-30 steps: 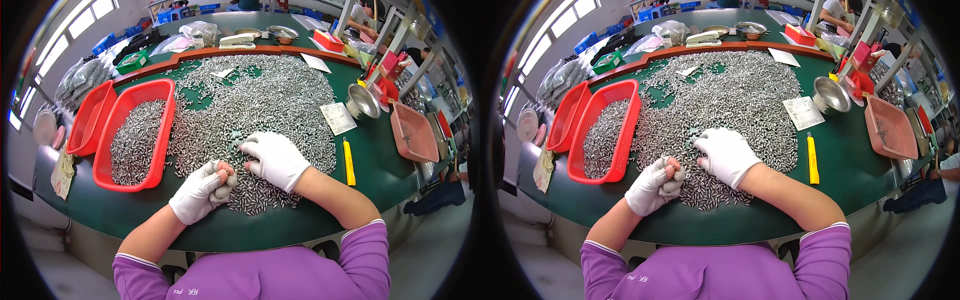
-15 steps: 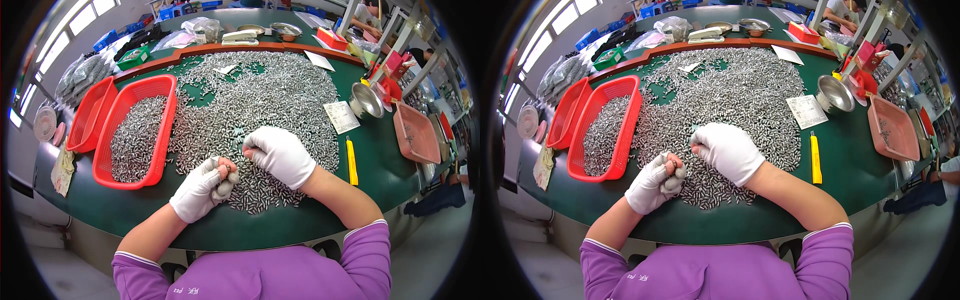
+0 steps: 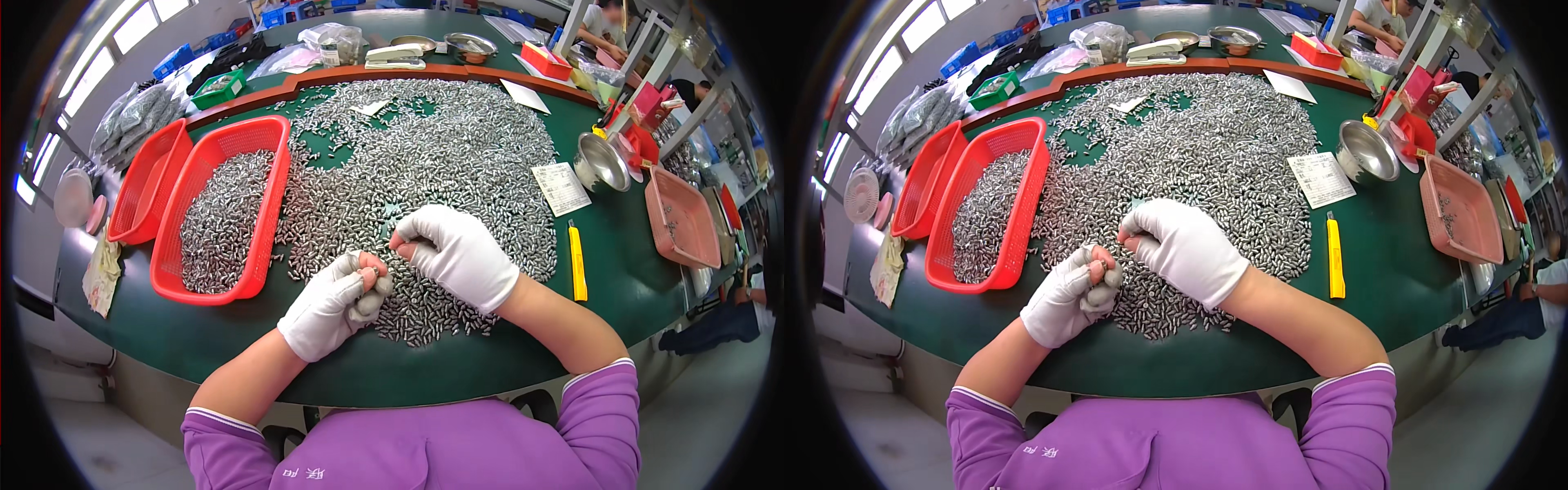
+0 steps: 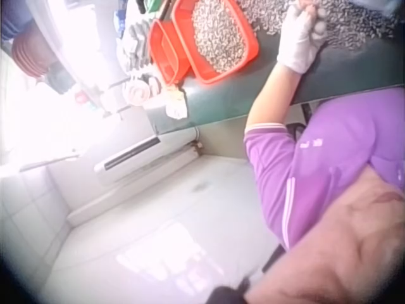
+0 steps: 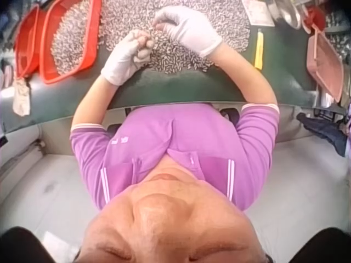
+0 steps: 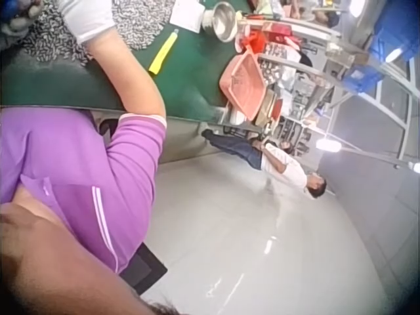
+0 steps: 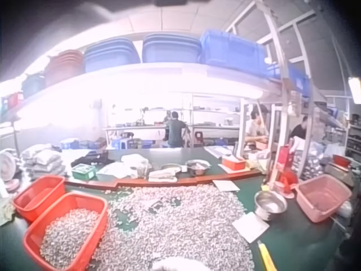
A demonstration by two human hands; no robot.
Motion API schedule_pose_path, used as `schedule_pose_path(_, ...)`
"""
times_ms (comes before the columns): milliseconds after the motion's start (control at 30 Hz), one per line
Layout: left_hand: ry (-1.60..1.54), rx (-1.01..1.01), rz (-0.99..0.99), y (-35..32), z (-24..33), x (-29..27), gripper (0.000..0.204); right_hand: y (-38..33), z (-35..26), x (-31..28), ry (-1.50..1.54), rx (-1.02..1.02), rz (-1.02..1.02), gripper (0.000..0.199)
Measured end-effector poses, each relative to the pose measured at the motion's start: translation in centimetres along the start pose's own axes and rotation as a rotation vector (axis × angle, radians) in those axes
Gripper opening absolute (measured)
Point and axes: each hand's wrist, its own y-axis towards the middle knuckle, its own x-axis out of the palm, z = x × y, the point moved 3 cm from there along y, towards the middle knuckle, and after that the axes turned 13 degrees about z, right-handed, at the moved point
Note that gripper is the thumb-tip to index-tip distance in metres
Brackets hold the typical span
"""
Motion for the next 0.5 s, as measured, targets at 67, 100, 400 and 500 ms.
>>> schedule_pose_path(67, -0.02, 0.013, 0.002, 0.1, 0.0, -0.1, 0.018, 0.0, 0.8, 0.0, -0.098, -0.146, 0.043, 0.014)
schedule_pose_path(100, -0.039, 0.027, 0.005, 0.1, 0.1, -0.3, 0.018, 0.0, 0.7, 0.0, -0.249, -0.197, -0.017, 0.017)
schedule_pose_path(400, -0.125, 0.028, 0.015, 0.5, 0.0, -1.0, 0.017, -0.9, 1.6, 1.3, -0.564, -0.176, -0.215, 0.02)
schedule_pose_path(500, -0.138, 0.025, -0.006, 0.5, 0.1, -0.8, 0.017, -0.5, 1.9, 1.1, -0.587, -0.23, -0.158, 0.015)
